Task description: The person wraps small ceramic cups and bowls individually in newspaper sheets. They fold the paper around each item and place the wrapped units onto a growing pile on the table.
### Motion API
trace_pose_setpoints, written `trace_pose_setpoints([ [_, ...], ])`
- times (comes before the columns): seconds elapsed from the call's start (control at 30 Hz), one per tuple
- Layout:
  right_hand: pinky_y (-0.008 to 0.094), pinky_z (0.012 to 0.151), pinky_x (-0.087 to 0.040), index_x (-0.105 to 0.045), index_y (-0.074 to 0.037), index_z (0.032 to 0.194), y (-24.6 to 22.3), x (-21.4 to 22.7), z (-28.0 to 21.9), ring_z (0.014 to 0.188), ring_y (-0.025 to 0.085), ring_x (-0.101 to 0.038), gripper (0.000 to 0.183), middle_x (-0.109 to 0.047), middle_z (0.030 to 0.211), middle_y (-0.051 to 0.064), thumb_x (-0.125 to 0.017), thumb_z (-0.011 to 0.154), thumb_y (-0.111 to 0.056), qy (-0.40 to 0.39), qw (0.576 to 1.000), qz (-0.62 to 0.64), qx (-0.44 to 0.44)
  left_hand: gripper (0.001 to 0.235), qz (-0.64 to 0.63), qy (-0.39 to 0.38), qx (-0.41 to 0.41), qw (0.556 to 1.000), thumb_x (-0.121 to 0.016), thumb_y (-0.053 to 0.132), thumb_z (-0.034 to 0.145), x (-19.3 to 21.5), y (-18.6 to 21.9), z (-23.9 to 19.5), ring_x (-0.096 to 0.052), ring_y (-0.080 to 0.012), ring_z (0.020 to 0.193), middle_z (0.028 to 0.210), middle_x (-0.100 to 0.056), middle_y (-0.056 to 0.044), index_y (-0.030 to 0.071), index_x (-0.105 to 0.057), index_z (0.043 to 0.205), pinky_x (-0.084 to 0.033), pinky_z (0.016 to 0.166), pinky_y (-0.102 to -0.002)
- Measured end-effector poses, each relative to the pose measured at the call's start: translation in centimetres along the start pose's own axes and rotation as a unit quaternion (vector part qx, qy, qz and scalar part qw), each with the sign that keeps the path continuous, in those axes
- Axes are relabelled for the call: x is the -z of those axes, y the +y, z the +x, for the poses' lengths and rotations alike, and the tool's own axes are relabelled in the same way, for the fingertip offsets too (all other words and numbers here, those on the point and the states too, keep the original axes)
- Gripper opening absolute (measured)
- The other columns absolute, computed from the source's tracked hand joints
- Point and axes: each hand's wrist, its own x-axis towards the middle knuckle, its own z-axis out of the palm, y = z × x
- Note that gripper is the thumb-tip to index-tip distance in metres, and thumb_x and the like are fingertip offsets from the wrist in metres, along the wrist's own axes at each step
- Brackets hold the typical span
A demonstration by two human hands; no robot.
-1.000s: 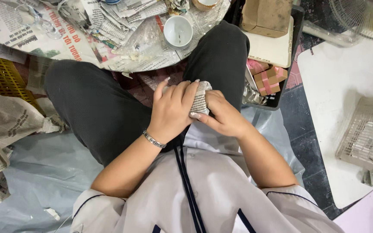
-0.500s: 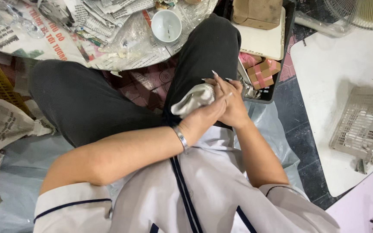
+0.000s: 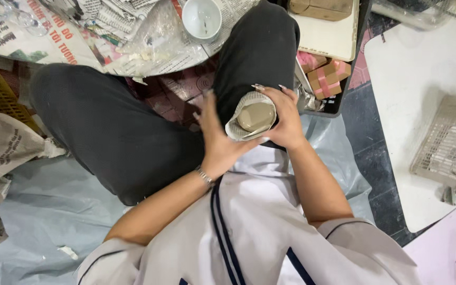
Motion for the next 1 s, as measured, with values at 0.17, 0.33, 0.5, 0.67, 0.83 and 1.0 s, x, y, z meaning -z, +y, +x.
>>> trace_pose_setpoints([
  [0.17, 0.05, 0.123, -0.029, -0.055, -0.005, 0.142, -0.2, 0.0, 0.3, 0.137, 0.03, -0.058, 0.097, -0.064, 0.142, 0.012, -0.092, 0.058, -0.036, 0.017, 1.0, -0.002, -0.007, 0.076, -0.075, -0.003, 0.028, 0.997, -0.085, 0.034, 0.08, -3.5, -0.8, 1.4, -0.04, -0.0396, 0.151, 0.152, -0.055, -0.021, 0.002, -0.056, 0.143, -0.014, 0.126, -0.058],
  [0.33, 0.05, 0.121, -0.029, -0.057, -0.006, 0.139, -0.4, 0.0, 0.3, 0.135, 0.031, -0.058, 0.097, -0.064, 0.14, 0.013, -0.093, 0.054, -0.035, 0.006, 1.0, -0.008, -0.006, 0.034, -0.178, 0.04, 0.081, 0.98, -0.066, 0.017, 0.102, -4.0, -1.4, 1.0, -0.067, -0.0296, 0.133, 0.139, -0.07, -0.014, 0.003, -0.066, 0.133, -0.028, 0.131, -0.053],
  [0.5, 0.05, 0.121, -0.03, -0.056, -0.006, 0.139, -0.4, 0.0, 0.4, 0.135, 0.031, -0.059, 0.096, -0.064, 0.139, 0.013, -0.094, 0.056, -0.035, 0.015, 1.0, -0.004, -0.001, 0.036, -0.133, -0.004, -0.063, 0.989, -0.058, 0.015, 0.108, -3.4, -2.1, 1.7, -0.056, -0.0351, 0.148, 0.154, -0.057, -0.018, 0.005, -0.059, 0.143, -0.034, 0.132, -0.052],
  [0.67, 0.051, 0.122, -0.03, -0.053, -0.005, 0.142, 0.2, -0.2, -0.1, 0.135, 0.031, -0.057, 0.098, -0.062, 0.14, 0.014, -0.094, 0.058, -0.037, 0.023, 1.0, 0.009, 0.001, 0.069, -0.045, -0.092, -0.193, 0.976, -0.062, 0.041, 0.095, -2.3, -2.6, 2.7, -0.038, -0.0489, 0.146, 0.158, -0.033, -0.031, -0.002, -0.05, 0.147, -0.03, 0.123, -0.058],
  [0.83, 0.052, 0.124, -0.027, -0.051, -0.005, 0.147, -0.1, 0.4, 0.1, 0.139, 0.031, -0.056, 0.097, -0.06, 0.147, 0.013, -0.092, 0.064, -0.036, -0.015, 1.0, -0.017, -0.017, 0.052, 0.021, -0.099, -0.199, 0.975, -0.053, 0.03, 0.099, -1.9, -2.4, 2.8, -0.036, -0.0486, 0.152, 0.163, -0.033, -0.03, 0.004, -0.061, 0.144, -0.03, 0.126, -0.06],
  [1.0, 0.052, 0.127, -0.019, -0.031, -0.001, 0.159, -1.6, 2.1, -1.0, 0.152, 0.041, -0.037, 0.109, -0.044, 0.159, 0.022, -0.086, 0.071, -0.037, -0.015, 0.997, 0.074, 0.023, 0.043, 0.091, -0.135, -0.186, 0.969, -0.058, 0.03, 0.103, -2.1, -2.1, 2.2, -0.033, -0.0477, 0.153, 0.162, -0.034, -0.029, 0.004, -0.065, 0.137, -0.03, 0.124, -0.061],
])
